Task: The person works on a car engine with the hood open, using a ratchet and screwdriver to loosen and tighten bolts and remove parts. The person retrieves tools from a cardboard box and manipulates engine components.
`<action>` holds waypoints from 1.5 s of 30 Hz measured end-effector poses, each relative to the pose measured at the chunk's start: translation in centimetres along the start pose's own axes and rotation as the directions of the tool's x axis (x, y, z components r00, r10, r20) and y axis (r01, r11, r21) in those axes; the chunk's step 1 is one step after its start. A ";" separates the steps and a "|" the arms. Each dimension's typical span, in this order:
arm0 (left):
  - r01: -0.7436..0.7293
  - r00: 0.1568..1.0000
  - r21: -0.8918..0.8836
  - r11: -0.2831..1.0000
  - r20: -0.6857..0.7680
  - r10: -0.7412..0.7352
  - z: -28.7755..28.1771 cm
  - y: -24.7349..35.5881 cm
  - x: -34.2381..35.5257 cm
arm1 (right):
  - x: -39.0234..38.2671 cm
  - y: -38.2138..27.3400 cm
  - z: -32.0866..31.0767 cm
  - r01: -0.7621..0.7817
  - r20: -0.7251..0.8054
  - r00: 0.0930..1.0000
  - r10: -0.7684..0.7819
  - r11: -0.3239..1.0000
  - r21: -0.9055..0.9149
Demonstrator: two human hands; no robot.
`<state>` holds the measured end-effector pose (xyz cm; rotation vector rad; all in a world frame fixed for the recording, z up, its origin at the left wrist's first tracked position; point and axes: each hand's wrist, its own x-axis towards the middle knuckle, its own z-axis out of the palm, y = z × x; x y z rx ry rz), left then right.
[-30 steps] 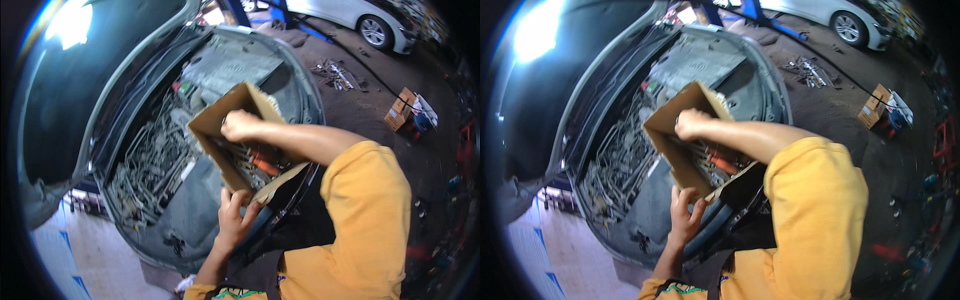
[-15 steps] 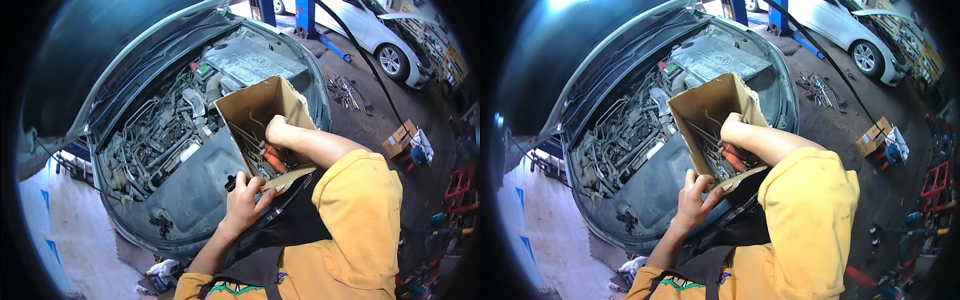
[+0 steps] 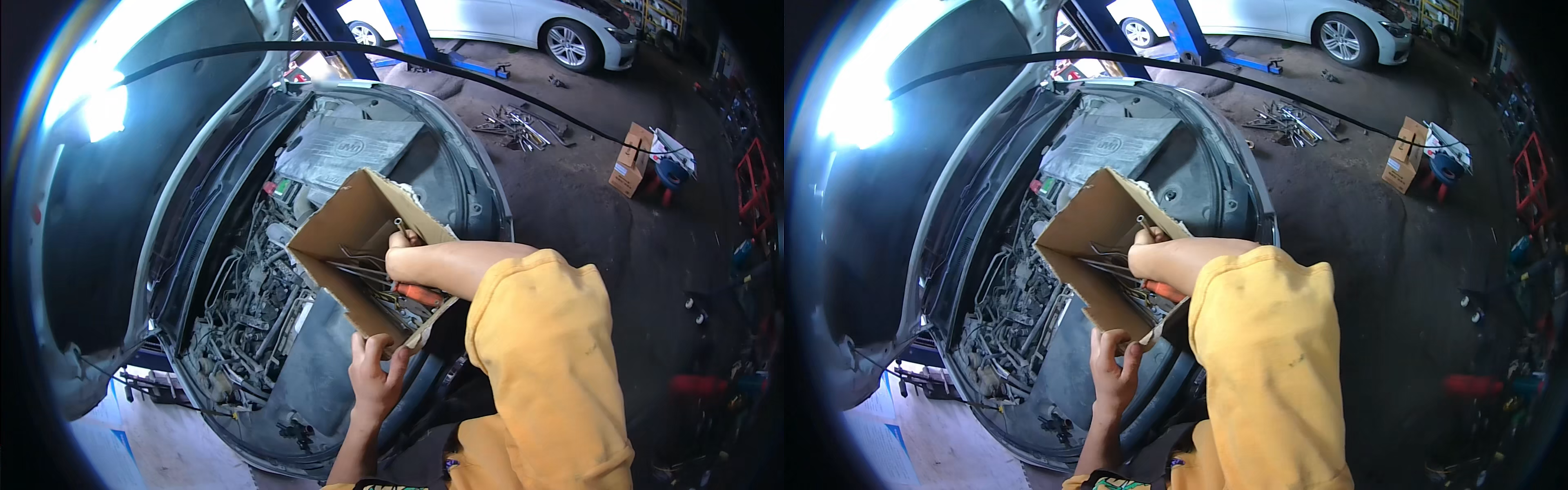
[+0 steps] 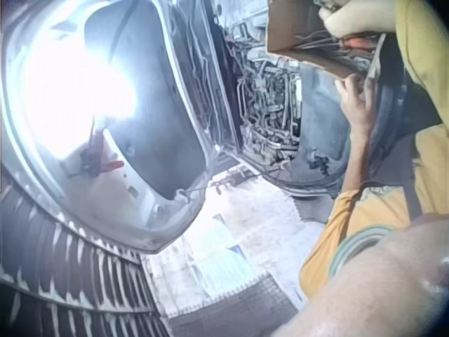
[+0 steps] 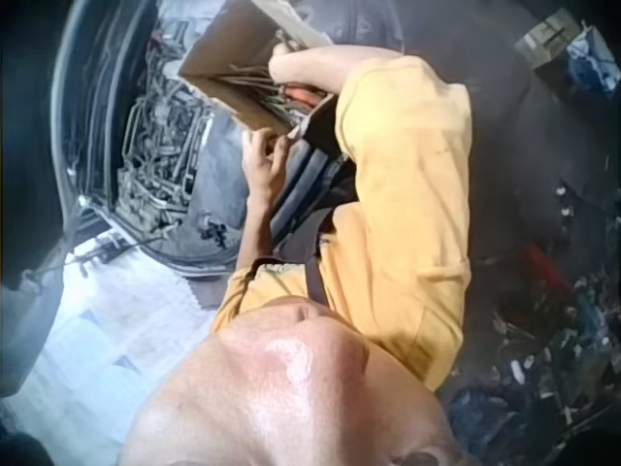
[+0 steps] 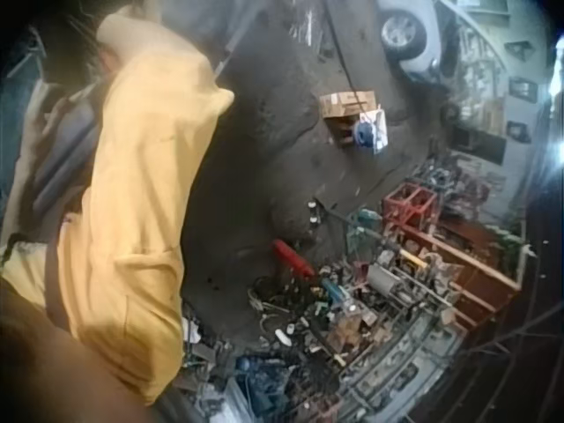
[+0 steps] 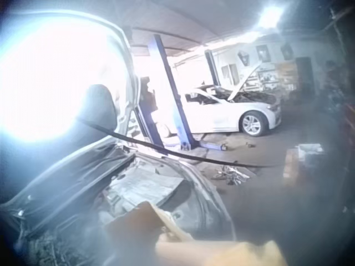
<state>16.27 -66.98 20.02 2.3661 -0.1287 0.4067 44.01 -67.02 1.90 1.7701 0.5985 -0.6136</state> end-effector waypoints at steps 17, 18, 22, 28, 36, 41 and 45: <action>0.172 0.983 -0.078 0.982 -0.047 -0.176 -1.5 0.0 -1.7 | -14.2 6.4 -1.8 0.013 -0.493 0.850 -0.187 0.942 -0.335; 0.171 0.985 -0.128 0.977 -0.011 -0.174 -1.5 -0.3 -1.5 | -14.7 8.0 -1.0 0.058 -0.552 0.815 -0.179 0.972 -0.229; 0.192 0.977 -0.402 0.895 -0.008 -0.213 -2.8 0.4 -2.0 | -20.2 15.0 2.2 0.383 -0.872 0.461 -0.167 0.923 0.026; 0.166 0.931 -0.623 0.765 -0.157 -0.330 -5.1 1.7 -0.8 | -26.5 18.3 5.4 0.751 -0.981 0.183 0.066 0.634 0.183; 0.038 0.820 -0.482 0.875 -0.486 -0.303 -4.1 2.7 3.6 | -29.7 15.6 4.6 0.873 -0.970 0.170 0.173 0.430 0.229; 0.038 0.750 -0.417 0.908 -0.589 -0.302 -4.0 1.9 4.3 | -30.6 14.4 3.9 0.871 -0.952 0.160 0.262 0.416 0.261; -0.105 0.663 -0.419 0.902 -0.706 -0.251 -4.5 2.0 5.1 | -31.1 14.1 3.4 0.906 -0.943 0.084 0.322 0.368 0.207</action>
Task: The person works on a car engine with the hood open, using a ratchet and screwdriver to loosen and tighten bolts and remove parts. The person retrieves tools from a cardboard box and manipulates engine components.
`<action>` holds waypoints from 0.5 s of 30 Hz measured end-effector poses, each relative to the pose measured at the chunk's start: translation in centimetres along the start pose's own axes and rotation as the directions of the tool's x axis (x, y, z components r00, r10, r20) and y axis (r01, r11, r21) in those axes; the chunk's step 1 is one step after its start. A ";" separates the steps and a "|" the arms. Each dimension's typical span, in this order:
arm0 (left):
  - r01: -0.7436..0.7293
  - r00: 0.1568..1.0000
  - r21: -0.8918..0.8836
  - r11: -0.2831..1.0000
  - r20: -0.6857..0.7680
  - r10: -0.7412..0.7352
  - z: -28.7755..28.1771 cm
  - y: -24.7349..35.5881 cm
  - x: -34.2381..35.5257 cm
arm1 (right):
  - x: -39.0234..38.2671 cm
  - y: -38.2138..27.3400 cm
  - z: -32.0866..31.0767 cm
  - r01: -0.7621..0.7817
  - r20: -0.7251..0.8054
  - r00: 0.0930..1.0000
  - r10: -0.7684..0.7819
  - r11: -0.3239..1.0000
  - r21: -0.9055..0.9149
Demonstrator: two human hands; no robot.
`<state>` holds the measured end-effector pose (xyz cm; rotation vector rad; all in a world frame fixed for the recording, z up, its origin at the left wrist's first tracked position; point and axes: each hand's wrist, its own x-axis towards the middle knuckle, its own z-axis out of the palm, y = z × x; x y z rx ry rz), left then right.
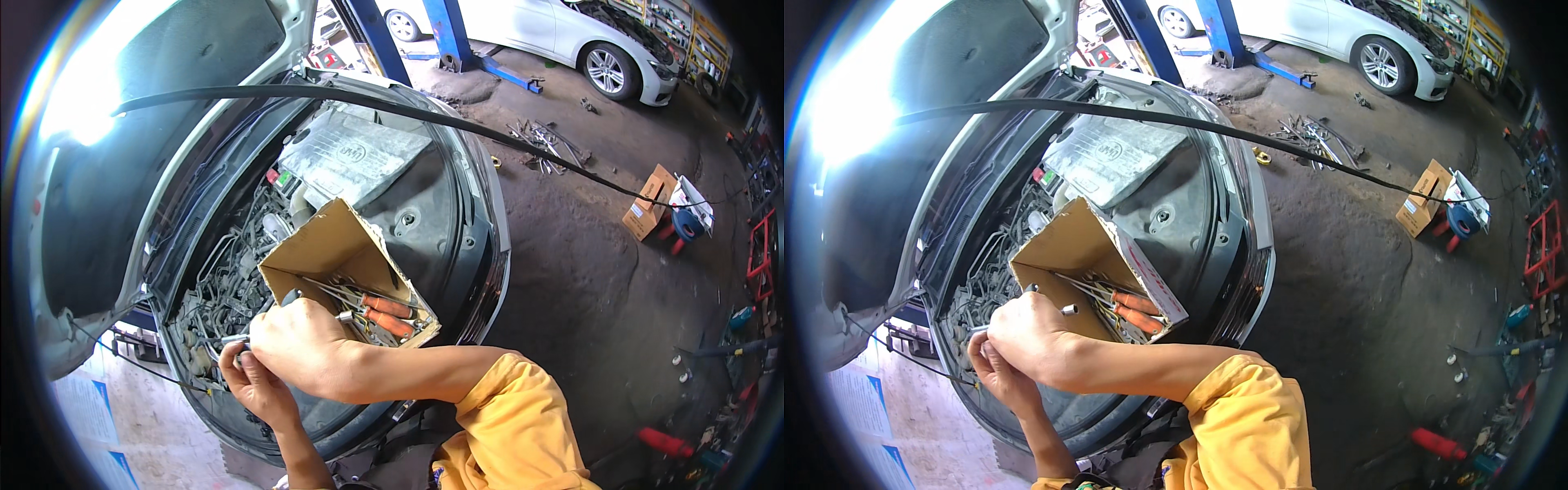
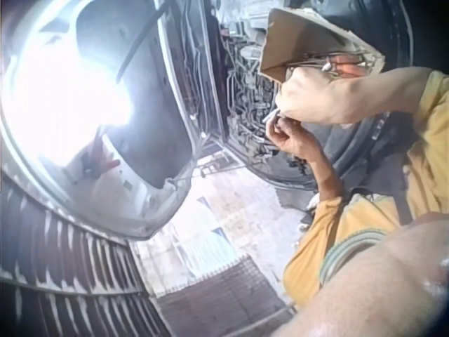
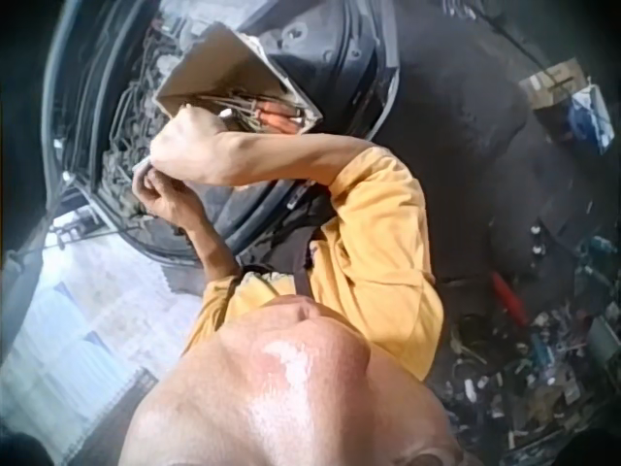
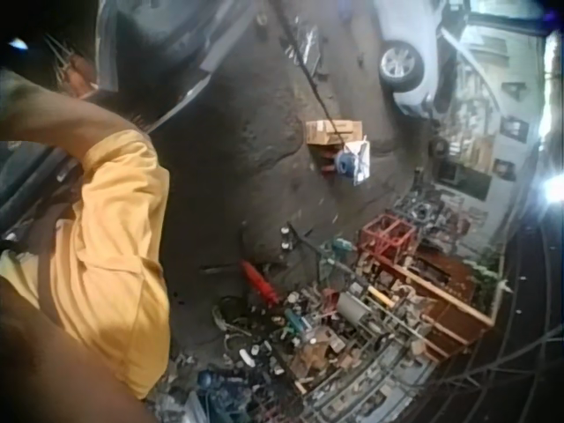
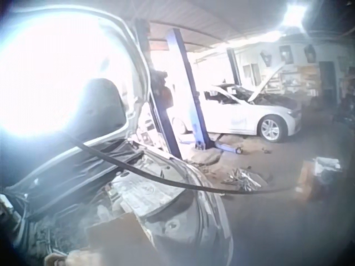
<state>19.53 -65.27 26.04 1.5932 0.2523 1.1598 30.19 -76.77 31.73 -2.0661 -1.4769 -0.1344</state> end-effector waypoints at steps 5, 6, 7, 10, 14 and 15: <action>-0.012 0.986 -0.120 0.993 -0.165 -0.008 -3.5 -0.4 2.1 | 0.3 -0.7 -0.5 0.026 -0.175 0.985 0.012 0.975 0.219; -0.019 0.985 -0.134 0.991 -0.170 -0.004 -4.0 0.1 2.8 | 0.4 -0.8 -0.8 0.057 -0.252 0.968 0.016 0.959 0.278; -0.010 0.969 -0.194 0.981 -0.245 -0.038 -2.9 0.8 3.1 | 0.4 -1.0 -1.1 0.100 -0.335 0.942 0.025 0.931 0.351; 0.021 0.938 -0.267 0.963 -0.329 -0.112 1.3 2.3 3.0 | 1.5 -1.5 -1.3 0.361 -0.620 0.768 0.162 0.690 0.627; 0.106 0.972 -0.248 0.963 -0.180 -0.154 -0.6 3.3 2.1 | 1.8 -4.9 -3.2 0.568 -0.601 0.753 0.268 0.196 0.799; 0.153 0.972 -0.264 0.952 -0.132 -0.192 -1.0 3.0 1.7 | 1.7 -5.1 -3.1 0.571 -0.599 0.754 0.269 0.180 0.801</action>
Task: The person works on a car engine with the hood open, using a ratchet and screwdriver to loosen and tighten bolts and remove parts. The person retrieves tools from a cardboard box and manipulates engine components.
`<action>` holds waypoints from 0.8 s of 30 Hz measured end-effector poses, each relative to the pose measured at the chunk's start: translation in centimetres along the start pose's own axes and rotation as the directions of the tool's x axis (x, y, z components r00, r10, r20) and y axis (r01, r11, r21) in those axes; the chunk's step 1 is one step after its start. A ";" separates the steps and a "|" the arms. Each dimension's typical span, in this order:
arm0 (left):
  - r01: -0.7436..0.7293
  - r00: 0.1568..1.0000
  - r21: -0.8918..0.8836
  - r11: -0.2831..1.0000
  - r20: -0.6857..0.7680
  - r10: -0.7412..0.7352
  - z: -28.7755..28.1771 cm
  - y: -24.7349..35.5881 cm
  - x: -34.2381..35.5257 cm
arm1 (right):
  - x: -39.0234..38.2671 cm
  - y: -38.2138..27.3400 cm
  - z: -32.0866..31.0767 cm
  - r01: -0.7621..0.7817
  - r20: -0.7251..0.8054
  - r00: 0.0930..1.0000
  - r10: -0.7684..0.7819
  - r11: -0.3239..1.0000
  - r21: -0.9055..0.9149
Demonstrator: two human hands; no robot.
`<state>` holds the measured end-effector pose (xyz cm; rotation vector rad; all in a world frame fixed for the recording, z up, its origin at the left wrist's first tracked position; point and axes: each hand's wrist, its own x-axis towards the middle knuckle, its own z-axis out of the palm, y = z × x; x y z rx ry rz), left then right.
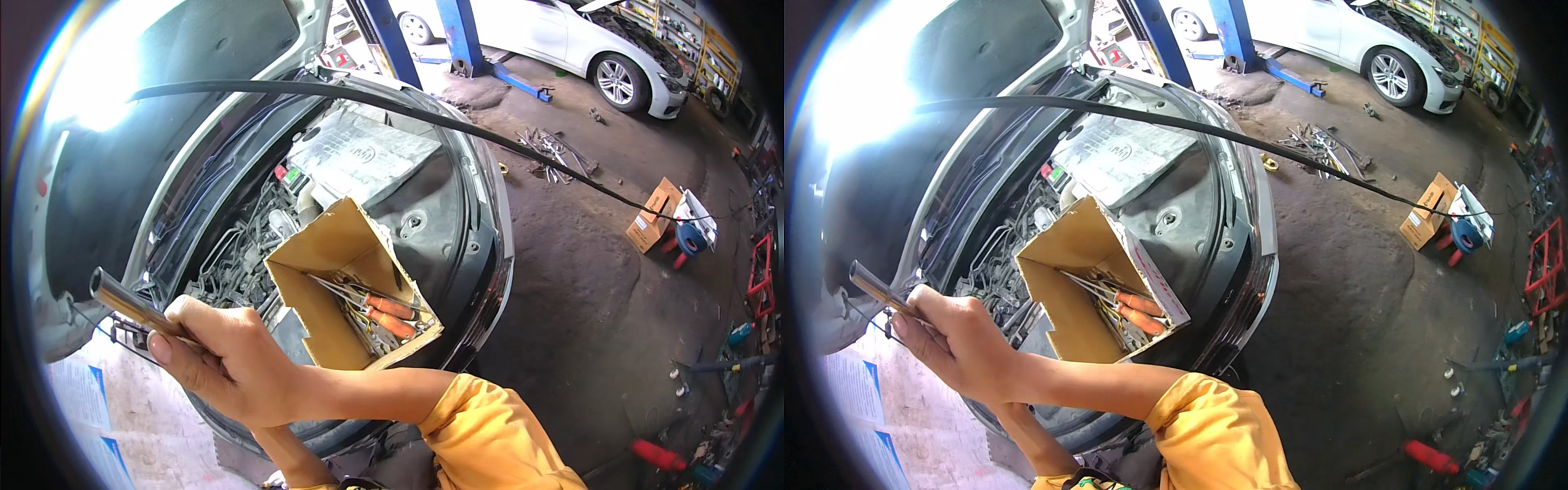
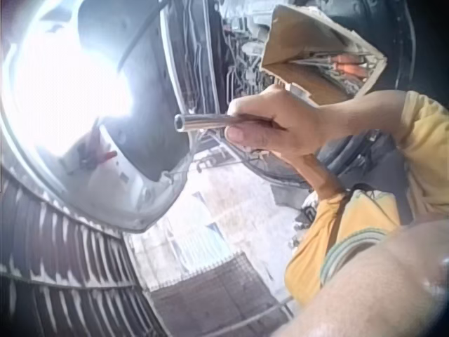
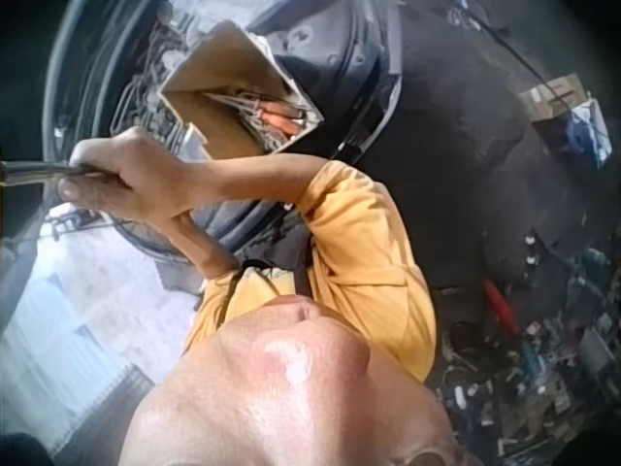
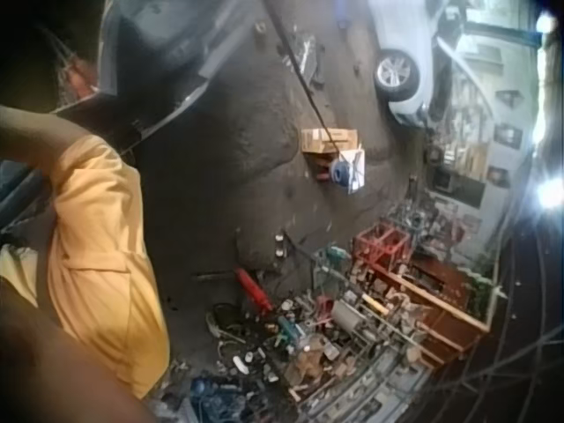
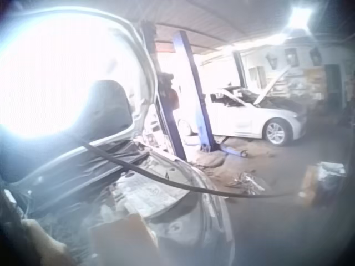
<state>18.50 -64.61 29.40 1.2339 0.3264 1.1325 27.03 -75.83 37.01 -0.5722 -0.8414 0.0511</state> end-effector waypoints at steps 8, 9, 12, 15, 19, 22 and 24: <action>0.307 0.935 0.007 0.952 0.184 -0.303 -6.3 -1.1 -1.6 | -1.5 2.8 0.7 0.068 0.092 0.994 -0.062 0.996 -0.056; 0.330 0.925 0.012 0.944 0.194 -0.326 -6.9 -1.0 -1.8 | -1.7 2.9 0.7 0.037 0.104 0.994 -0.031 0.998 -0.054; 0.373 0.904 0.026 0.928 0.215 -0.369 -8.7 -0.7 -1.9 | -1.7 2.6 0.9 -0.009 0.136 0.991 0.015 0.999 -0.044; 0.420 0.875 0.040 0.907 0.246 -0.417 -10.1 -0.6 -2.1 | -2.0 3.2 1.0 0.007 0.153 0.988 -0.002 1.000 -0.030; 0.454 0.851 0.062 0.889 0.265 -0.453 -11.6 -0.7 -2.2 | -2.5 3.7 1.1 0.046 0.182 0.982 -0.047 0.999 0.006; 0.475 0.833 0.082 0.876 0.281 -0.477 -12.7 -0.6 -2.1 | -2.7 4.2 0.8 0.008 0.293 0.956 -0.005 1.000 -0.008; 0.488 0.816 0.106 0.866 0.295 -0.497 -13.6 -0.7 -1.7 | -2.8 5.0 0.7 0.030 0.346 0.938 -0.024 0.999 -0.011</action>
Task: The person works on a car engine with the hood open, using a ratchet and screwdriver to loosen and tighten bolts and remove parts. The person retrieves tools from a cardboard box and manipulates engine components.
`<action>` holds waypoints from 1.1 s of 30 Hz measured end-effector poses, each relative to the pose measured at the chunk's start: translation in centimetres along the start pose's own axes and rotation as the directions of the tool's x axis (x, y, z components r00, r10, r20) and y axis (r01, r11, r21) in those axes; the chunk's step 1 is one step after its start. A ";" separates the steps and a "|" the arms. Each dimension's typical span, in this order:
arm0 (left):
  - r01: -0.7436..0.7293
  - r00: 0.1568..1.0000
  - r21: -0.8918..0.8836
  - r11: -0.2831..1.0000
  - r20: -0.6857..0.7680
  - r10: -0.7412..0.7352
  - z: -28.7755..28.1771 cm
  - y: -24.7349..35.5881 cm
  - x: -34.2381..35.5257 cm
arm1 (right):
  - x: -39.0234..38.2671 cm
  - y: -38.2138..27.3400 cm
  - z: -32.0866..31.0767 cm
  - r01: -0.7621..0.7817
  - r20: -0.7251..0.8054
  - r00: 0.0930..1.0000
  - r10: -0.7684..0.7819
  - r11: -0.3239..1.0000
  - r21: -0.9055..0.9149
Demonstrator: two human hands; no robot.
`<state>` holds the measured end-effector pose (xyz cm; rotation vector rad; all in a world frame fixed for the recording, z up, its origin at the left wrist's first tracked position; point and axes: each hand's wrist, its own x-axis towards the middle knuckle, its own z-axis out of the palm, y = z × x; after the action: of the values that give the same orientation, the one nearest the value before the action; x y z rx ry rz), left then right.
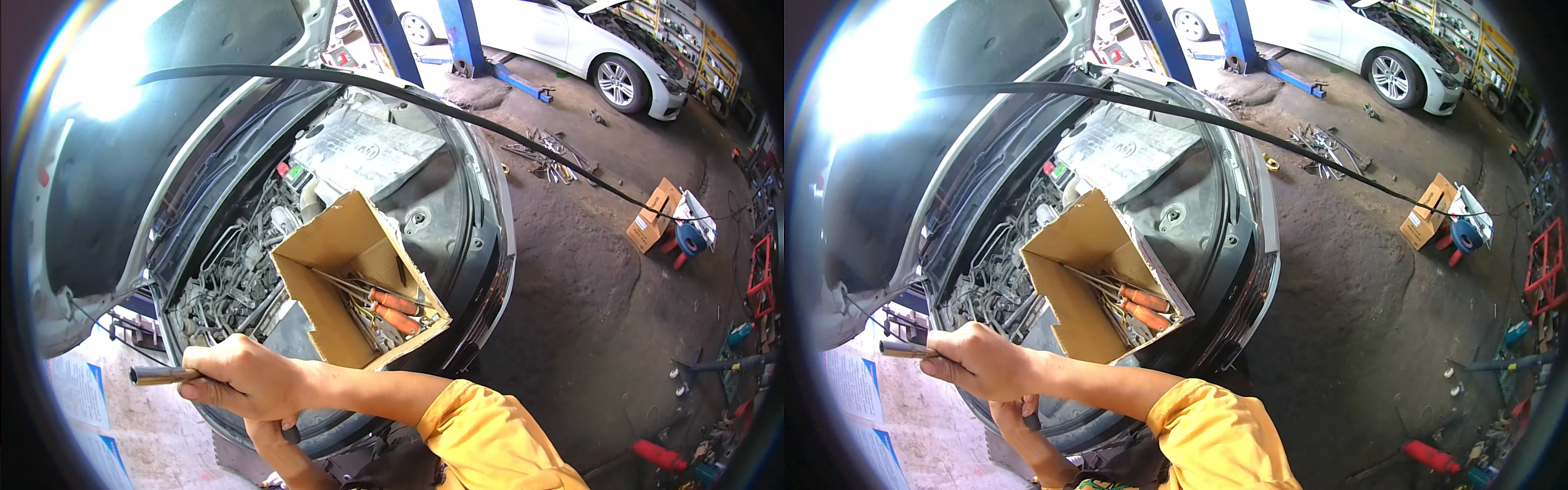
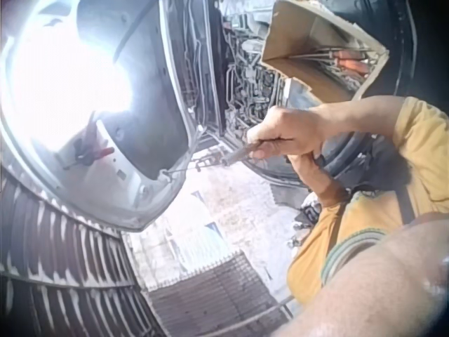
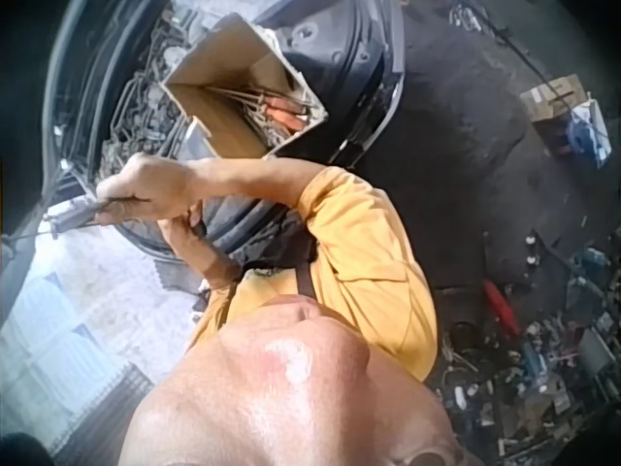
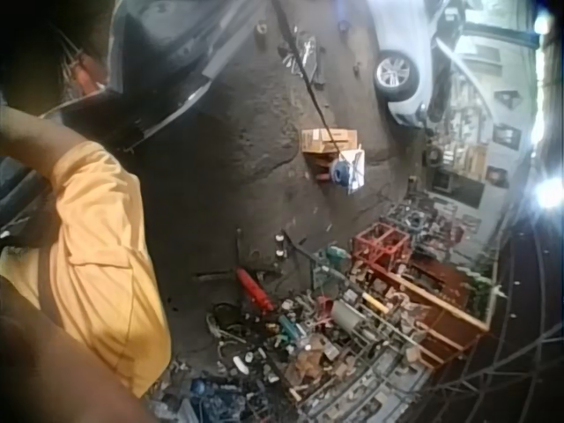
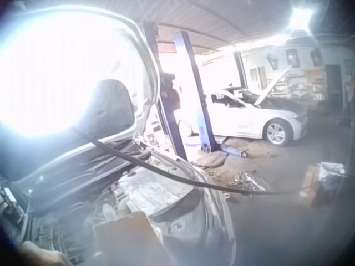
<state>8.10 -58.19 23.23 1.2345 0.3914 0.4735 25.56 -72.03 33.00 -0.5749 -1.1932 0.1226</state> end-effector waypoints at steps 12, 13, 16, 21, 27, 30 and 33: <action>-0.037 0.999 -0.019 0.999 -0.018 0.036 1.2 0.1 -0.5 | -1.4 3.4 2.0 0.051 0.048 0.998 -0.047 0.995 -0.084; -0.044 0.999 -0.023 0.999 -0.028 0.043 1.2 0.0 -0.4 | -1.7 3.6 2.3 0.057 0.022 0.998 -0.055 0.992 -0.110; -0.074 0.996 -0.023 0.997 -0.053 0.073 0.8 0.1 0.3 | -2.5 4.1 3.2 0.098 0.002 0.995 -0.099 0.980 -0.172; -0.161 0.980 0.003 0.987 -0.117 0.160 0.2 0.8 -0.5 | -3.3 5.4 5.6 0.216 -0.093 0.970 -0.223 0.973 -0.085; -0.302 0.929 0.126 0.945 -0.182 0.322 -1.7 0.3 -1.6 | -4.9 9.0 10.1 0.272 -0.155 0.944 -0.292 0.952 -0.142; -0.321 0.886 0.246 0.915 -0.262 0.382 -3.6 0.3 -2.7 | -6.8 11.9 14.2 0.186 -0.356 0.907 -0.227 0.972 -0.146; -0.318 0.822 0.354 0.880 -0.359 0.442 -6.2 1.4 -3.4 | -8.1 13.5 17.4 0.016 -0.418 0.907 0.047 0.989 0.147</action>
<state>1.76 -54.70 22.85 1.4922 0.6028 1.0852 9.51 -57.47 23.92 -0.4513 -0.7510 0.0931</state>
